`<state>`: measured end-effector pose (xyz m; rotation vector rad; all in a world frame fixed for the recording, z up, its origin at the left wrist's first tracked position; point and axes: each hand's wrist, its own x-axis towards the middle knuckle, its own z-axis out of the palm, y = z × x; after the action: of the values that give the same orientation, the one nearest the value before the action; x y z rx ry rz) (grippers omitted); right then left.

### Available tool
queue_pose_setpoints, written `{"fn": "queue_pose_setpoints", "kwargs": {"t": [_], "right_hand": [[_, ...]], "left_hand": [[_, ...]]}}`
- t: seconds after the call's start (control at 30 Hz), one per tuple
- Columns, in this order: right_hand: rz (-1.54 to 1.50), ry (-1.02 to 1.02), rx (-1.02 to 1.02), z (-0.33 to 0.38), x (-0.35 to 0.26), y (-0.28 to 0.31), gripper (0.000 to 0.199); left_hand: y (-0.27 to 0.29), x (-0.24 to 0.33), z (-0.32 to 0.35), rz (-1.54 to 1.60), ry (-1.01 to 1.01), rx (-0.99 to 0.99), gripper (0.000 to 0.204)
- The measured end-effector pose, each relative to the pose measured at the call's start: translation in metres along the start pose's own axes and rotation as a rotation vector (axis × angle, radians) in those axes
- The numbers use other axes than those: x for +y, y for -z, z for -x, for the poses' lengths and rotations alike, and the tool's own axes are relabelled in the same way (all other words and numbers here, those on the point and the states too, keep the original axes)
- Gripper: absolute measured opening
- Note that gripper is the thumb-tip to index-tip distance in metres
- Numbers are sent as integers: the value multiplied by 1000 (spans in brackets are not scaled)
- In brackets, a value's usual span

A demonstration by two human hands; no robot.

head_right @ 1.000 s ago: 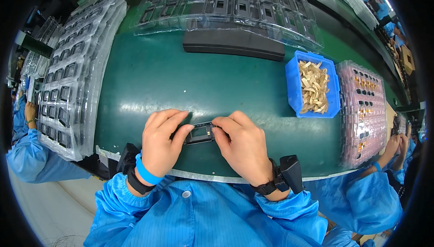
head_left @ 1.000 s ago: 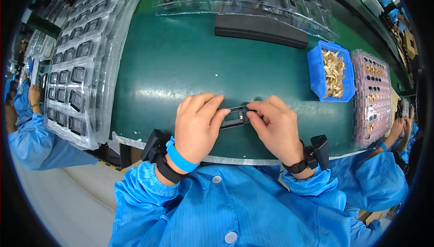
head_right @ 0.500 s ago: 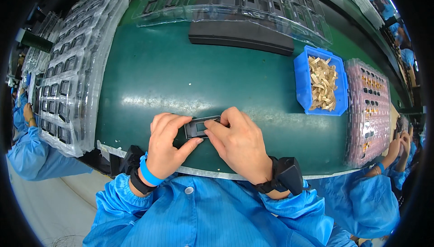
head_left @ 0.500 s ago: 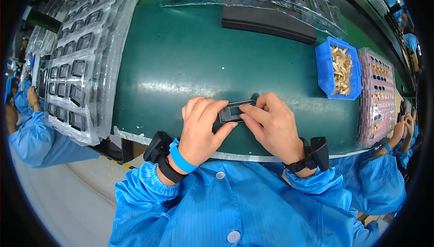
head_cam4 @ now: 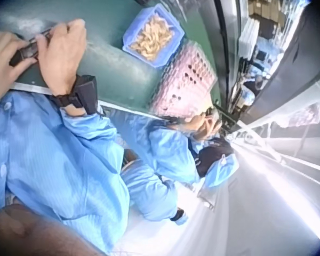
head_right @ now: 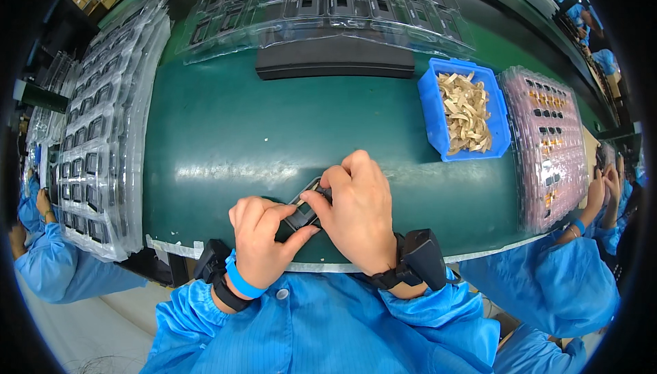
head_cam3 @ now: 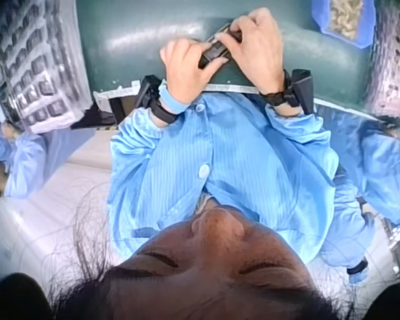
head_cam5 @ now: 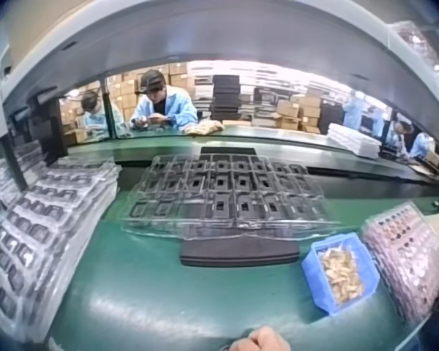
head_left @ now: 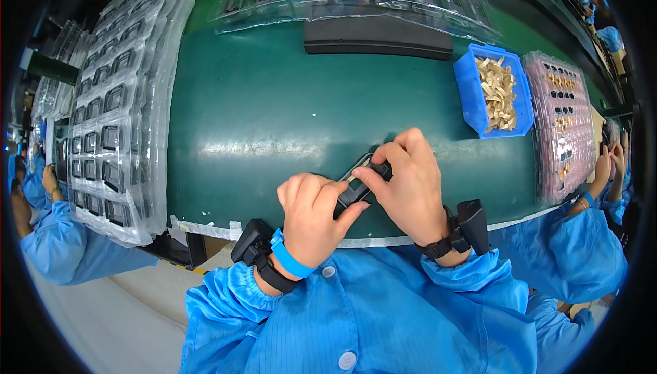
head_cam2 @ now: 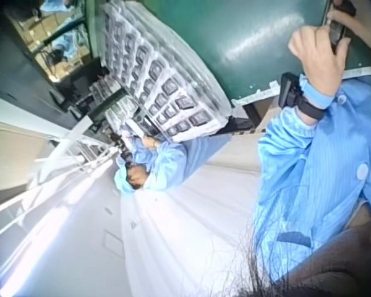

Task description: Manually assembling small electronic component housings and internal parts at a factory workstation.

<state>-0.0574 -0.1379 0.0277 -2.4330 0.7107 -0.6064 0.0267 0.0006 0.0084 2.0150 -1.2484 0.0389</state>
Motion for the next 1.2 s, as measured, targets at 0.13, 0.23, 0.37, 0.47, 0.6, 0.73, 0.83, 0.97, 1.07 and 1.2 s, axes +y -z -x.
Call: {"fn": "queue_pose_setpoints", "kwargs": {"t": [0.13, 0.23, 0.37, 0.47, 0.6, 0.73, 0.83, 0.97, 1.07, 1.2], "right_hand": [[8, -45, -18, -3, -3, 1, 17], [-5, -31, -8, -4, -3, -2, 12], [-4, -25, -25, -3, -2, -4, 8], [59, 40, -32, -2, 1, -7, 7], [194, 148, -39, 2, -6, -6, 7], [-115, 106, -135, 4, -11, 11, 7], [-350, -34, -165, -4, -7, 37, 7], [-255, -136, 148, -25, 15, 80, 8], [-221, -225, 347, -43, 49, 108, 6], [-132, -271, 470, -54, 94, 126, 8]], "left_hand": [[0, 0, 0, 4, -2, -1, 42], [0, -1, 0, 3, 2, -1, 42], [-1, -1, 1, 16, -1, 2, 42], [0, -1, 1, 25, 9, -2, 42], [0, -1, 2, 25, 24, 1, 44], [-3, -2, 1, 27, 73, 4, 58], [-2, 0, -1, 49, 91, -26, 69], [1, 0, -3, 82, 51, -10, 74], [4, 0, -2, 50, 77, -49, 77], [10, -3, -2, 14, 122, -96, 78]]}}
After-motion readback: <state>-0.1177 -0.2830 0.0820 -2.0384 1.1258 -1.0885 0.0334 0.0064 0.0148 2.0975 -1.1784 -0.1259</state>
